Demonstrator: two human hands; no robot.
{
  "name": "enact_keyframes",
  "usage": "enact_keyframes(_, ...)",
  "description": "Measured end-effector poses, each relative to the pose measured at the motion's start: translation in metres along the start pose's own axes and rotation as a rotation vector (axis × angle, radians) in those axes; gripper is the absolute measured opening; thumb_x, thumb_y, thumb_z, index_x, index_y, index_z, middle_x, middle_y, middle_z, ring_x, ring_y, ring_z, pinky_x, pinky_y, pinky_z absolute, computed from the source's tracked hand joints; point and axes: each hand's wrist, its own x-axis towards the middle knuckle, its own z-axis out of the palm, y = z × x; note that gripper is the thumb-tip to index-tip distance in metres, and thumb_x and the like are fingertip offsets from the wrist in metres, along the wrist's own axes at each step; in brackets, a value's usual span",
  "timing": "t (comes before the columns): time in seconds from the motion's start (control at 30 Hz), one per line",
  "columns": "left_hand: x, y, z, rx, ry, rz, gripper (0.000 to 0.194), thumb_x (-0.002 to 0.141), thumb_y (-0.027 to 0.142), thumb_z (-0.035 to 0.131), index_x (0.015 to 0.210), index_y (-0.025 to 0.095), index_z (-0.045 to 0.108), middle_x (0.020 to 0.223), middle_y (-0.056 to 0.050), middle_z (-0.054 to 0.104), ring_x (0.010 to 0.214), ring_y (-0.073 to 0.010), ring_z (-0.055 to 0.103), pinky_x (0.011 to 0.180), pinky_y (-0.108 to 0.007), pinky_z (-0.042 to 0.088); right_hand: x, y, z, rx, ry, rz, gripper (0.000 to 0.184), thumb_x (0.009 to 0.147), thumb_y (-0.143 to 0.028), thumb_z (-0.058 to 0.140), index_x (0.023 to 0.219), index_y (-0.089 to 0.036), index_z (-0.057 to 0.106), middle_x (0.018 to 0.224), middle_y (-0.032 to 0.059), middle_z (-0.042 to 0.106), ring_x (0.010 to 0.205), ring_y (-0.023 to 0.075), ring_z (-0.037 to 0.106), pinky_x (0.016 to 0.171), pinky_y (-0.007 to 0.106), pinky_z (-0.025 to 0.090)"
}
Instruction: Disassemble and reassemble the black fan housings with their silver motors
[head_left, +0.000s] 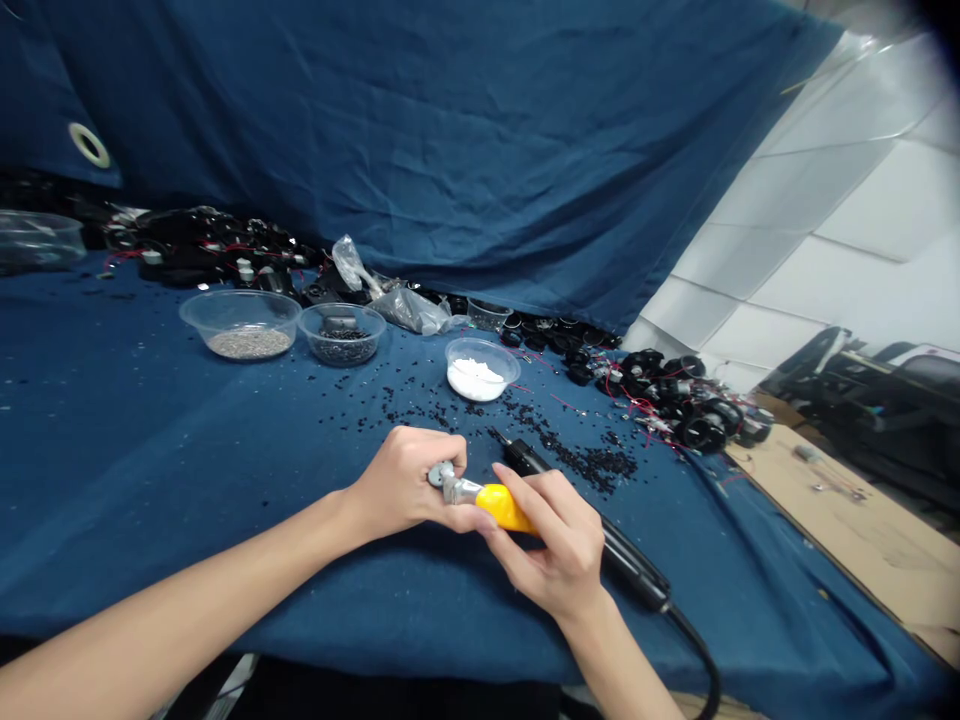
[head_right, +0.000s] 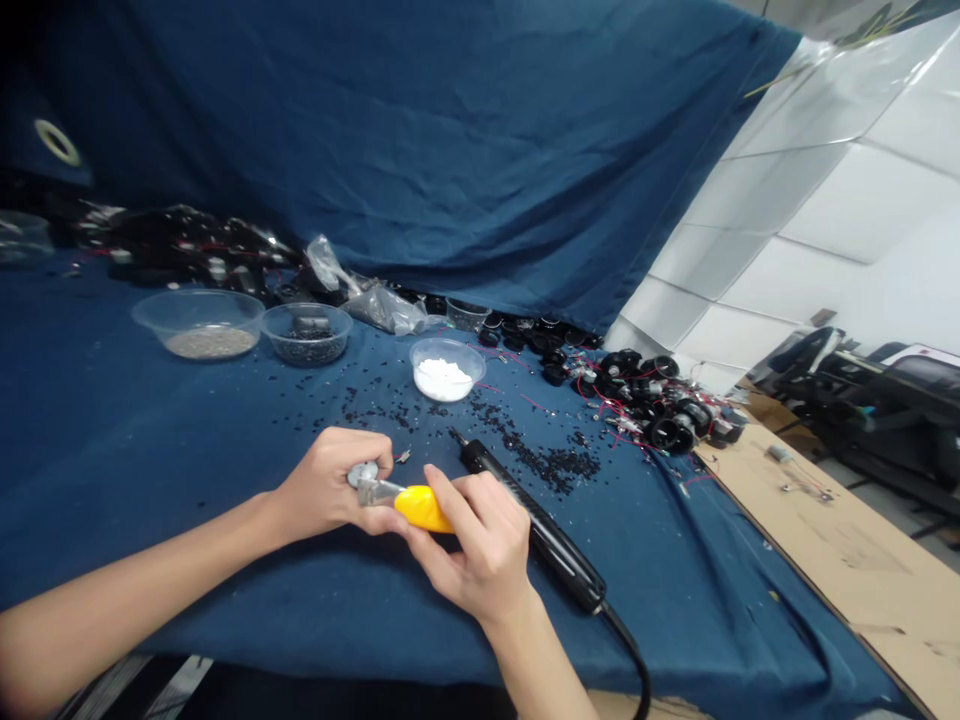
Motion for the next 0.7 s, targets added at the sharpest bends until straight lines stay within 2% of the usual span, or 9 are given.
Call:
enact_keyframes(0.3,-0.0002,-0.0031,-0.0001,0.033,0.015,0.061,0.052,0.078,0.061,0.064,0.057,0.019,0.04,0.049,0.008,0.036,0.044,-0.0076,0.03,0.045,-0.022,0.024,0.0002,-0.0009,-0.0009,0.004,0.015,-0.015,0.041,0.087,-0.027,0.066,0.125,-0.013,0.059,0.082,0.0084,0.061,0.067,0.0176,0.054,0.057,0.031,0.044)
enact_keyframes(0.7,-0.0013,-0.0041,-0.0011,0.064,-0.002,0.087,0.051,0.079,0.059,0.063,0.057,0.019,0.043,0.048,0.007,0.037,0.044,-0.008,0.032,0.045,-0.022,0.026,-0.0004,-0.0023,-0.001,0.023,-0.005,-0.012,0.04,0.087,-0.026,0.066,0.123,-0.01,0.06,0.08,0.0088,0.06,0.066,0.0189,0.053,0.057,0.031,0.045)
